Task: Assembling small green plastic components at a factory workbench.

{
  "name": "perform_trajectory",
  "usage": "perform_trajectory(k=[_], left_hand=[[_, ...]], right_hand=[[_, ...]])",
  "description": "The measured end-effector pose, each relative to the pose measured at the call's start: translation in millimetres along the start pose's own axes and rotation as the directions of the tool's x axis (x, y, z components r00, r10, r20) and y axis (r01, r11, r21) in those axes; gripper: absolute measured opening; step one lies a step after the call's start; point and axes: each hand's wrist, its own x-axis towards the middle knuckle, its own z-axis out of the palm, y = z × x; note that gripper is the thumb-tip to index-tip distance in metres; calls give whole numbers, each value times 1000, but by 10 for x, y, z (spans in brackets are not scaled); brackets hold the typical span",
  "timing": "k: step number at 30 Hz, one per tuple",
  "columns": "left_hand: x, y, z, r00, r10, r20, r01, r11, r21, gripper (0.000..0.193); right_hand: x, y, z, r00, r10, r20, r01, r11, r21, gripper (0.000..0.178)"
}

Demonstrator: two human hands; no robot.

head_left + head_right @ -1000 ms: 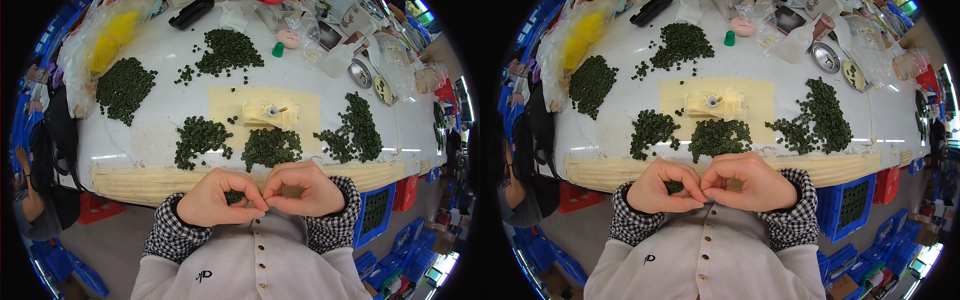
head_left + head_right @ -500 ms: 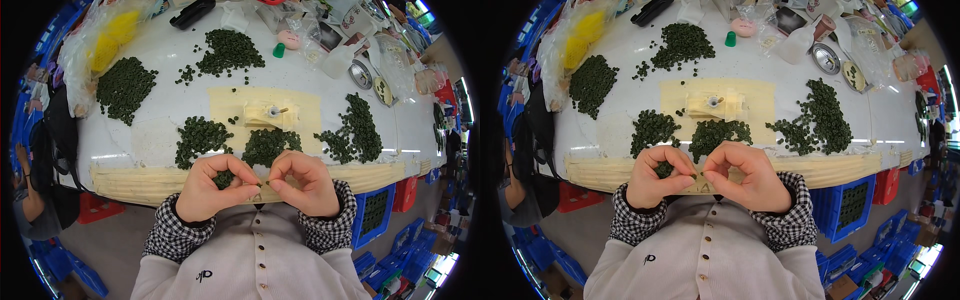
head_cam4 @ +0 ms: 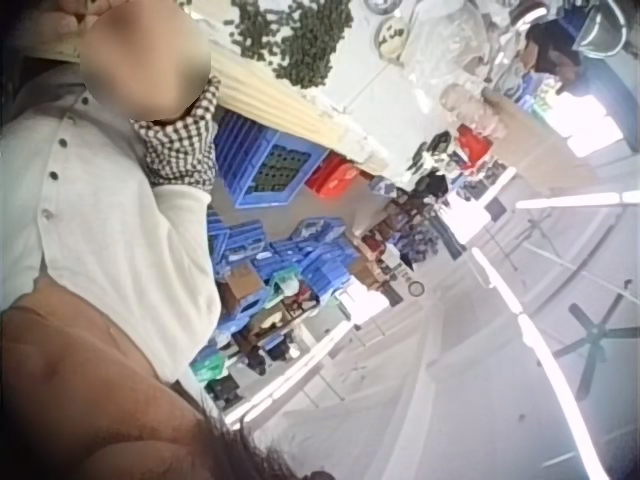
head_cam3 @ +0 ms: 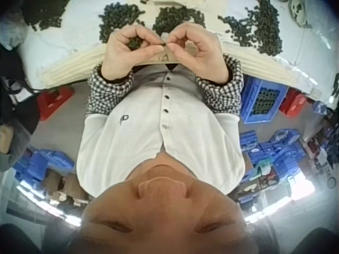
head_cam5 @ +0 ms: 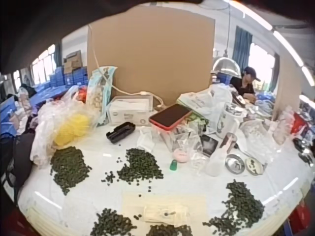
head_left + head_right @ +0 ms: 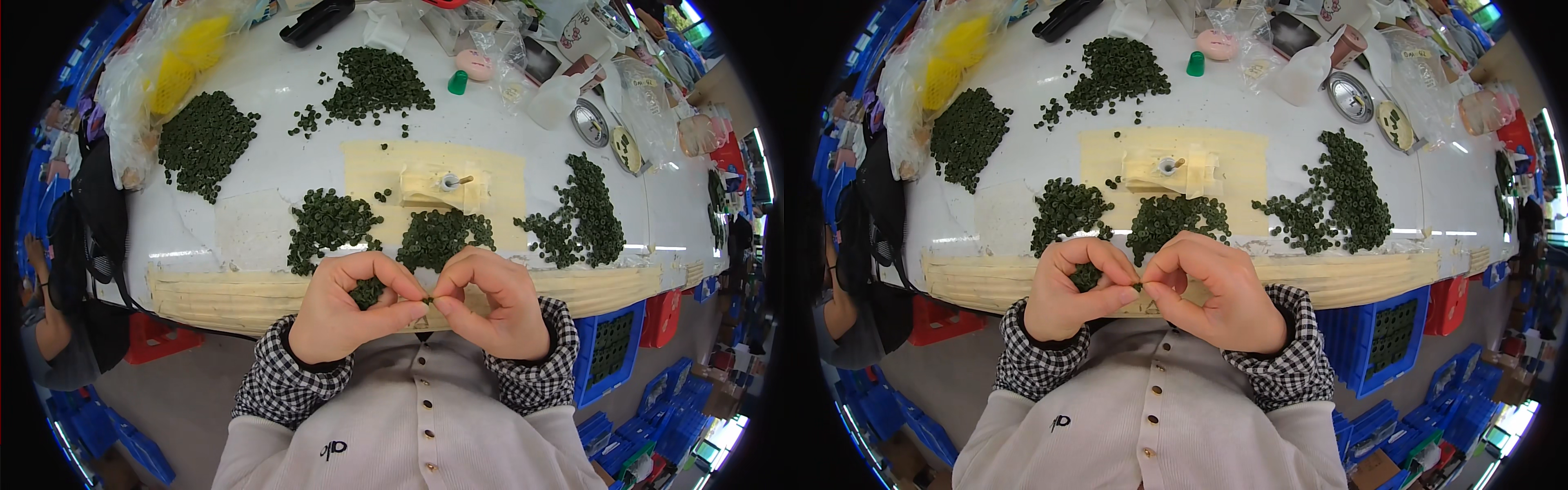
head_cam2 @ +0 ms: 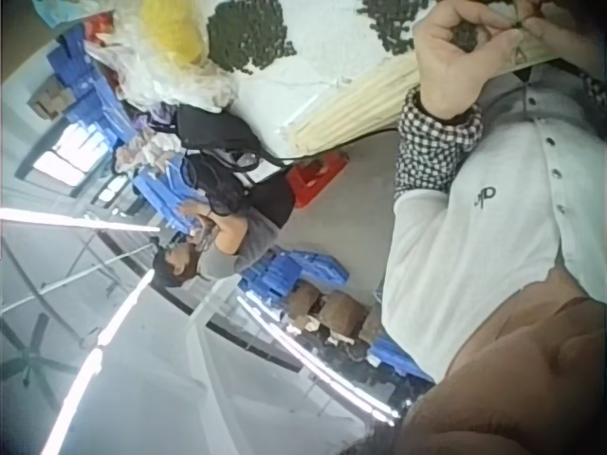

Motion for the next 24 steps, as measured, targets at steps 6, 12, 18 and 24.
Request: perform_trajectory(k=[6, 12, 18, 24], left_hand=[[-8, -15, 29, 994, -108, -20, 103, 980, -168, 8], [-60, -17, 41, 935, -337, 110, 335, 740, -583, 6], [-60, -2, 51, 924, -342, 173, 370, 679, -634, 5], [-66, -10, 96, 935, -327, 135, 340, 727, -596, 6]], right_hand=[[13, 10, 46, 981, -171, -88, 161, 980, -113, 13], [59, 8, 62, 896, -432, -106, 389, 877, -283, 19], [48, 8, 13, 930, -359, -73, 349, 929, -127, 18], [10, 55, -5, 994, -102, -30, 106, 983, 152, 16]])
